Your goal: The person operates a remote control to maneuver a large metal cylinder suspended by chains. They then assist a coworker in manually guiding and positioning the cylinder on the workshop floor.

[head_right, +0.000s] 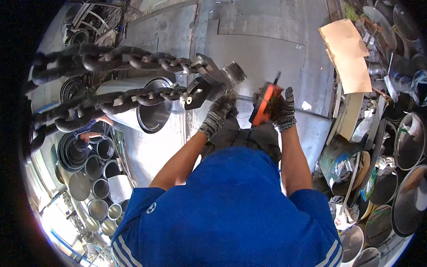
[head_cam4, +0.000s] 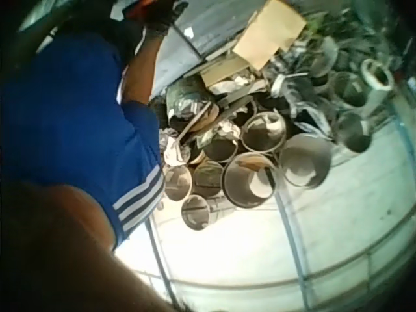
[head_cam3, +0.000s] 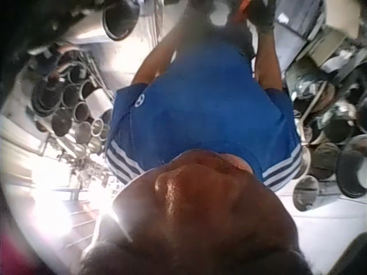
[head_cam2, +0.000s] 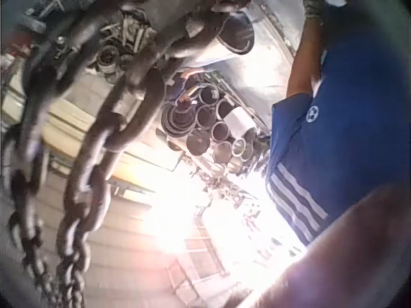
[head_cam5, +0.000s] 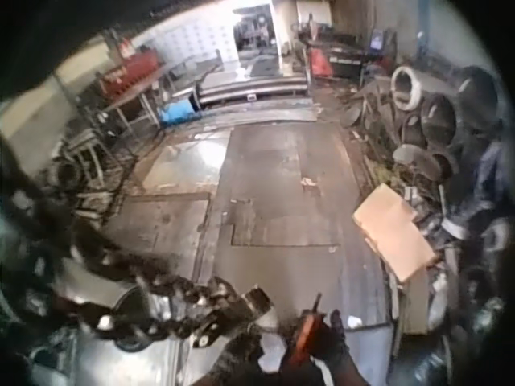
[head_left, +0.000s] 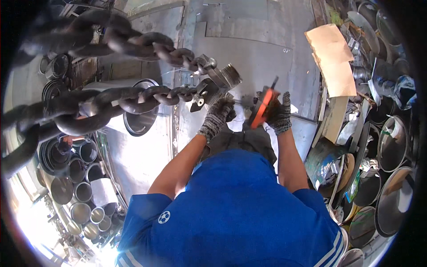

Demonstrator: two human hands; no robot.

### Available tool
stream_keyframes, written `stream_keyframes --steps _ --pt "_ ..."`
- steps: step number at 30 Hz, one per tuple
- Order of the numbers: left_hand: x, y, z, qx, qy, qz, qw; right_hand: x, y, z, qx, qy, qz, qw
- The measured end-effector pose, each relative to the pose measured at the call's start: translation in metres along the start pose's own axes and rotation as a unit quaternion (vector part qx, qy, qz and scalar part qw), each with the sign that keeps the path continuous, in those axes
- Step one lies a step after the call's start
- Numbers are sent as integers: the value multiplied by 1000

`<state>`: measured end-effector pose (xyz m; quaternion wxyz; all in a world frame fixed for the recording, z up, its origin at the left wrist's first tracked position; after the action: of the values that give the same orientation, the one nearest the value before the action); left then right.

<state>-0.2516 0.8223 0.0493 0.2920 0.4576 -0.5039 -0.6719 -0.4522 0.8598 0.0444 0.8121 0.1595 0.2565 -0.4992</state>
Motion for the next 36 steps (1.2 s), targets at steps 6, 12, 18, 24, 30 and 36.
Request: stream_keyframes --steps 6,12,18,24,30,36 --pt "-46 -41 13 313 -57 98 943 16 23 -211 -139 249 0 958" --pt "-50 -71 67 499 -120 205 833 11 34 -177 -478 144 -128 857" --pt "-33 -84 60 470 -63 124 872 -17 69 -148 -156 83 14 984" --pt "-11 -59 46 376 28 105 920 30 23 -162 -405 114 -156 894" --pt "27 -32 24 449 97 129 879 130 -1 -135 -510 154 -223 816" --pt "29 -45 -48 252 285 174 908 174 3 -66 -690 127 -167 693"
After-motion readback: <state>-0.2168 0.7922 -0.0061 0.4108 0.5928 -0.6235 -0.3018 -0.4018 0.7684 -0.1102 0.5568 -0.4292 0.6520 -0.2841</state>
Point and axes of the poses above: each hand's wrist, its own x-axis towards the middle knuckle, its own z-axis out of the palm, y = z × x, the point moved 10 cm from there along x, towards the middle knuckle, and after that the axes turned 15 degrees about z, right-handed, at the moved point
